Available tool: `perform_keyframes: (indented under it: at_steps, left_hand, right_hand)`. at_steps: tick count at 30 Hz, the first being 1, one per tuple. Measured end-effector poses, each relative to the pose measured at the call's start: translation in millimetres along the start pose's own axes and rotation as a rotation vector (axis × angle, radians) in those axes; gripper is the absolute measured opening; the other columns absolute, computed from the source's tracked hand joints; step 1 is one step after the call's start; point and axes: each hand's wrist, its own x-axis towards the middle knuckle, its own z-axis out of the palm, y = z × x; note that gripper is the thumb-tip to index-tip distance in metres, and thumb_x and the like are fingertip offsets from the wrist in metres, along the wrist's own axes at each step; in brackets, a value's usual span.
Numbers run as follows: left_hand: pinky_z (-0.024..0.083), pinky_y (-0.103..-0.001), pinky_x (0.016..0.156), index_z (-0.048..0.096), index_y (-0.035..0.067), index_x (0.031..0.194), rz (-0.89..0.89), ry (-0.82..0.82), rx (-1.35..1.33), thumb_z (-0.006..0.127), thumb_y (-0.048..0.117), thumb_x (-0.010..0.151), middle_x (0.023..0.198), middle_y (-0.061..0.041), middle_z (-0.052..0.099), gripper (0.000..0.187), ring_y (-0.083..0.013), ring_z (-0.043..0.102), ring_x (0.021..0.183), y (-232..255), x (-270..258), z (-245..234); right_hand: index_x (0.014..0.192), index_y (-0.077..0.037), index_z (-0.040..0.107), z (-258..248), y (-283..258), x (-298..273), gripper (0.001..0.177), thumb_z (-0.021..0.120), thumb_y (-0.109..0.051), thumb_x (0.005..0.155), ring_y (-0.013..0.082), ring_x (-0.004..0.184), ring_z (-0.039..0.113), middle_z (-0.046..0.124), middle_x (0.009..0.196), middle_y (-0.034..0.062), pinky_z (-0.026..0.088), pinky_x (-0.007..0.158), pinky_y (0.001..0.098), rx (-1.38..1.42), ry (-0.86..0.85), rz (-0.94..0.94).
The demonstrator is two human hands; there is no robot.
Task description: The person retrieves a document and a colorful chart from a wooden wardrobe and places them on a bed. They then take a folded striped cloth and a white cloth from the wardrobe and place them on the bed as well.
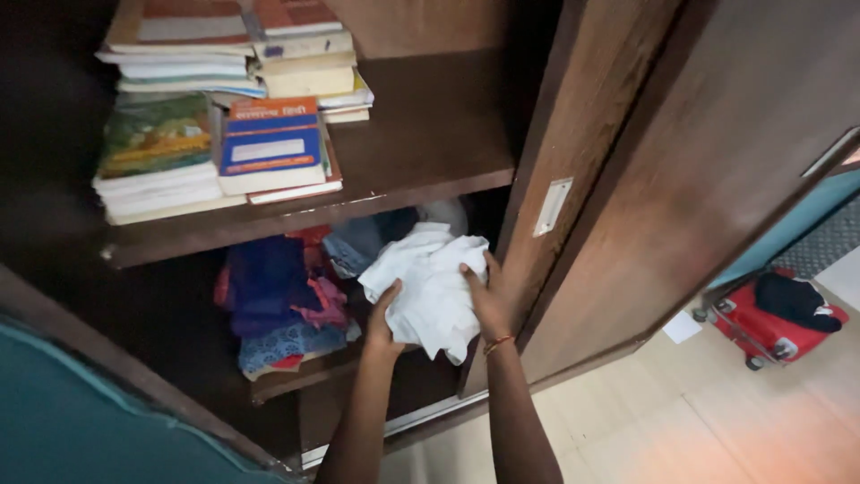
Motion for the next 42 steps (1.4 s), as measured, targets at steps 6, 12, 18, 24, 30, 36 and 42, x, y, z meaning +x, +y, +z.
perform_keyframes:
  at_steps: [6,12,18,24,30,36,42]
  left_hand:
    - [0.052,-0.05,0.1,0.06,0.004,0.134,-0.169,-0.066,-0.026,0.071,0.032,0.086,0.125,-0.015,0.069,0.057,-0.0335,0.066,0.116,14.2,-45.5,29.1]
    - [0.051,-0.045,0.105,0.059,0.002,0.136,-0.089,-0.176,-0.038,0.072,0.03,0.09,0.131,-0.013,0.068,0.055,-0.0281,0.065,0.121,13.5,-68.1,62.8]
    - [0.052,-0.047,0.1,0.058,0.003,0.135,-0.155,-0.116,-0.009,0.071,0.029,0.088,0.125,-0.014,0.068,0.055,-0.0316,0.066,0.115,3.5,-110.6,112.8]
    - [0.051,-0.045,0.102,0.057,0.003,0.138,-0.22,-0.223,0.011,0.071,0.028,0.088,0.129,-0.013,0.068,0.058,-0.0305,0.064,0.119,-38.0,-133.5,149.9]
    - [0.051,-0.043,0.101,0.057,0.002,0.138,-0.34,-0.159,0.04,0.071,0.03,0.087,0.127,-0.014,0.068,0.06,-0.0295,0.065,0.118,-94.5,-145.2,179.0]
    - [0.052,-0.045,0.101,0.058,0.004,0.134,-0.374,-0.172,0.105,0.074,0.024,0.082,0.122,-0.013,0.068,0.058,-0.0301,0.065,0.117,-148.1,-160.1,213.2]
    - [0.053,-0.044,0.1,0.059,0.002,0.132,-0.534,-0.267,0.042,0.073,0.026,0.085,0.12,-0.013,0.069,0.055,-0.0295,0.066,0.114,-193.1,-167.1,230.2]
  right_hand:
    - [0.151,-0.005,0.043,-20.6,-19.2,-33.9,0.069,0.061,-0.041,0.095,0.0273,0.128,0.059,0.061,0.14,0.0135,0.049,0.106,0.0391,0.776,-0.249,0.47]
    - [0.149,-0.002,0.045,-39.8,-76.1,-58.4,0.067,0.064,-0.037,0.095,0.0302,0.123,0.062,0.06,0.139,0.0182,0.052,0.103,0.0417,0.861,-0.189,0.449]
    - [0.148,-0.004,0.045,-79.2,-139.6,-95.7,0.065,0.067,-0.03,0.092,0.0304,0.123,0.062,0.061,0.137,0.0151,0.052,0.103,0.0439,0.822,-0.031,0.33]
    - [0.152,-0.007,0.036,-133.3,-180.8,-137.5,0.067,0.064,-0.024,0.093,0.0298,0.13,0.057,0.054,0.143,0.0149,0.05,0.105,0.0435,0.758,0.099,0.171]
    - [0.154,-0.008,0.033,-196.5,-194.4,-171.1,0.068,0.062,-0.018,0.094,0.0298,0.133,0.053,0.051,0.146,0.0149,0.048,0.107,0.0435,0.652,0.226,0.037]
    - [0.154,-0.008,0.033,-251.4,-201.2,-198.4,0.067,0.061,-0.015,0.094,0.0294,0.133,0.053,0.05,0.146,0.0146,0.048,0.109,0.0434,0.593,0.364,-0.024]
    - [0.153,-0.009,0.033,-288.6,-216.4,-223.9,0.067,0.062,-0.015,0.092,0.0286,0.132,0.054,0.051,0.145,0.0138,0.049,0.108,0.0437,0.559,0.477,-0.034]
